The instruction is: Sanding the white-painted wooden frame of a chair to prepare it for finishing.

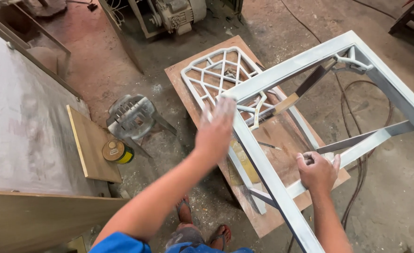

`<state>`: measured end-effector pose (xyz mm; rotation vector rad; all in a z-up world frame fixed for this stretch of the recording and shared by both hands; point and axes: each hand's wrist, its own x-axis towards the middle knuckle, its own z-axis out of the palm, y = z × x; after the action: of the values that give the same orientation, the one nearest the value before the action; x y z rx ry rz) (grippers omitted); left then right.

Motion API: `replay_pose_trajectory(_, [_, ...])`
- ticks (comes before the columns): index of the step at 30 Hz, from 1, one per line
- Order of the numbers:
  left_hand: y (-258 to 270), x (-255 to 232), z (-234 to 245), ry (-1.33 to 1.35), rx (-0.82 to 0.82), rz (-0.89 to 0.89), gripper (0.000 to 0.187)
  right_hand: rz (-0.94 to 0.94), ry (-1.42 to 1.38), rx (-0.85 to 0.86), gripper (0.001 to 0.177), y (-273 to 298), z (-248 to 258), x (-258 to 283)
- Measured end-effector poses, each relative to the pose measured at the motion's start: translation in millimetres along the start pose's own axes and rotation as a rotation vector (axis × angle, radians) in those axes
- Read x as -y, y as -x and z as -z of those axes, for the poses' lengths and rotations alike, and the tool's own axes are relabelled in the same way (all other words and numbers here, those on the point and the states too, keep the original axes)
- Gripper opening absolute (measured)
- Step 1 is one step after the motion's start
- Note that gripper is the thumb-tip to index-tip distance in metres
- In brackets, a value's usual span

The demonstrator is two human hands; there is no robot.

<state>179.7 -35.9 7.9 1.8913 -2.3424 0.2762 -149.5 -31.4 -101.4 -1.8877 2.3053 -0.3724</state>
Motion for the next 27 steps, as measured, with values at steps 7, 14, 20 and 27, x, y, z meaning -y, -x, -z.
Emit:
replay_pose_trajectory(7, [-15.2, 8.8, 9.2, 0.142, 0.146, 0.007, 0.096, 0.003, -0.028, -0.002, 0.047, 4.0, 4.2, 4.1])
replay_pose_trajectory(14, [-8.0, 2.9, 26.1, 0.149, 0.200, -0.038, 0.102, -0.010, 0.009, 0.010, 0.047, 0.7, 0.5, 0.9])
replay_pose_trajectory(20, [18.9, -25.4, 11.1, 0.052, 0.107, -0.121, 0.091, -0.020, 0.001, 0.008, 0.046, 1.9, 3.4, 3.9])
replay_pose_trajectory(27, [31.8, -42.4, 13.6, -0.154, 0.086, -0.351, 0.086, -0.055, -0.082, 0.094, 0.044, 2.6, 26.0, 21.5])
